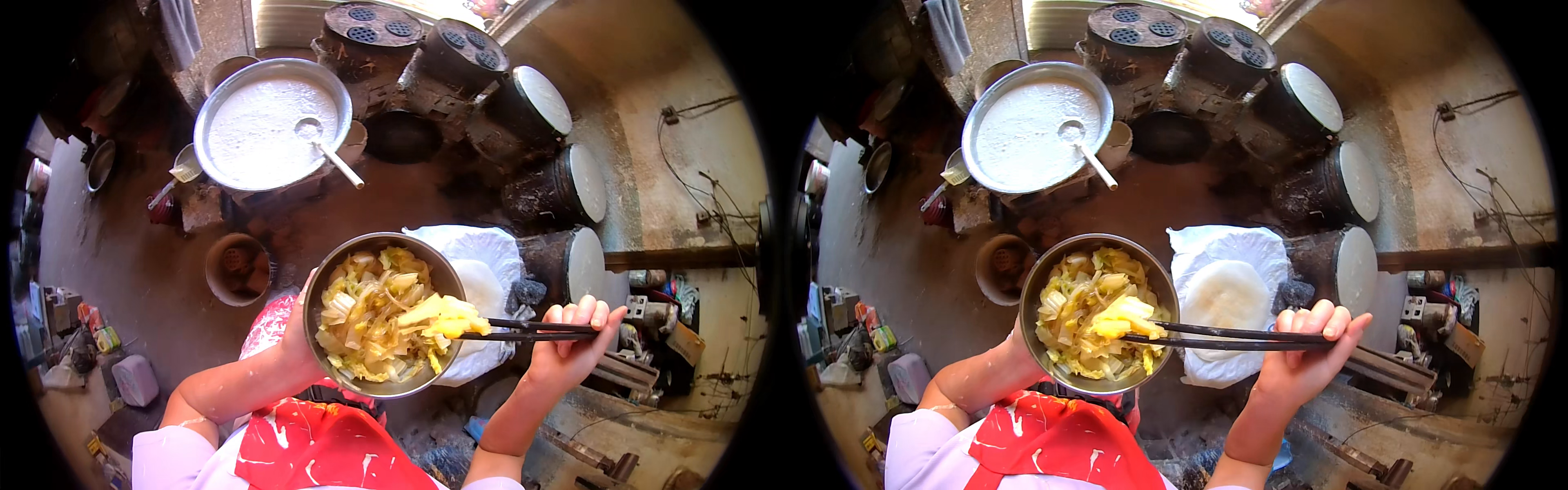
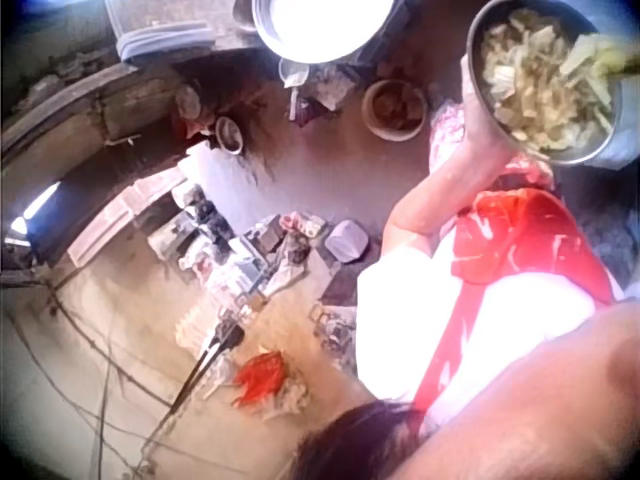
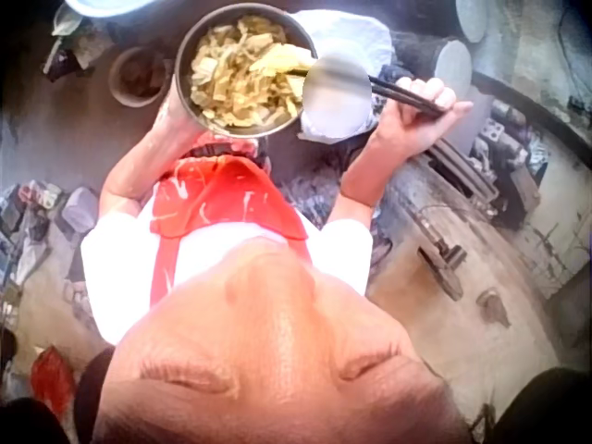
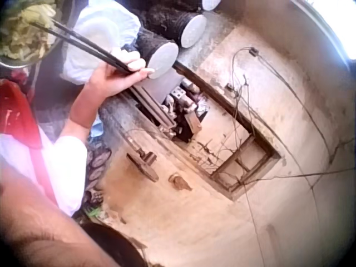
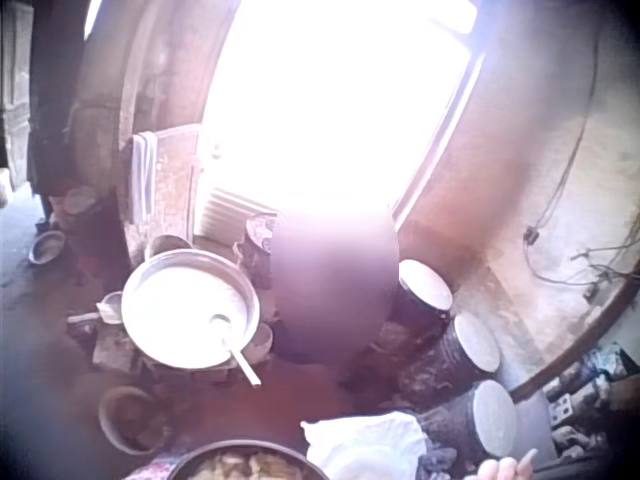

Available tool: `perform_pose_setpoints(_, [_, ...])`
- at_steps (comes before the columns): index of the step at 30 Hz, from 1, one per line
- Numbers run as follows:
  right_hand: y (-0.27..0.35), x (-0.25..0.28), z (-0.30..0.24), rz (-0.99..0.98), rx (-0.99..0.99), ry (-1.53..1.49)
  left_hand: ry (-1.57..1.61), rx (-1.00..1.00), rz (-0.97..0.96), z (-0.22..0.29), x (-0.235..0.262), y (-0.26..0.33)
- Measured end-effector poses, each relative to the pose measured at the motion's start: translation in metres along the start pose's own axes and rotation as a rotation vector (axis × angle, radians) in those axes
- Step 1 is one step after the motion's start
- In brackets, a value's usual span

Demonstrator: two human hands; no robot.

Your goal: The person spreads white liquid batter onto circular steaming plates using a wooden paddle and a ladle, removes the steamed sheets once cooked, and mixes pieces of cooked batter in a bowl with cabbage using chopsticks.

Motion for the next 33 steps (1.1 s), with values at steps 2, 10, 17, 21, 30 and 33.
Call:
perform_pose_setpoints(2, [-0.001, -0.004, 0.002, -0.009, 0.053, 0.087, -0.025, -0.038, -0.015, 0.010, 0.000, -0.001])
perform_pose_setpoints(10, [0.005, -0.001, 0.002, -0.068, 0.100, 0.157, -0.042, -0.027, 0.089, 0.002, 0.005, 0.005])
perform_pose_setpoints(17, [0.003, 0.002, 0.017, -0.100, 0.020, 0.104, 0.101, -0.028, -0.002, -0.009, 0.015, 0.013])
perform_pose_setpoints(21, [0.002, 0.011, 0.022, -0.045, 0.016, 0.105, 0.069, -0.075, 0.051, -0.010, 0.021, 0.018])
perform_pose_setpoints(30, [-0.001, -0.002, 0.048, -0.038, -0.084, 0.068, 0.072, -0.149, -0.098, 0.006, 0.014, 0.032])
perform_pose_setpoints(33, [-0.001, -0.005, 0.064, -0.026, -0.165, 0.035, 0.115, -0.100, -0.117, 0.009, 0.012, 0.037])
Point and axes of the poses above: each hand's wrist, its own y-axis away from the middle knuckle, its own x-axis out of the back of the hand, z = x × y, the point moved 8 cm from there along -y, towards the middle knuckle, and after that the axes turned 2 degrees about -y, right-handed, at the moved point
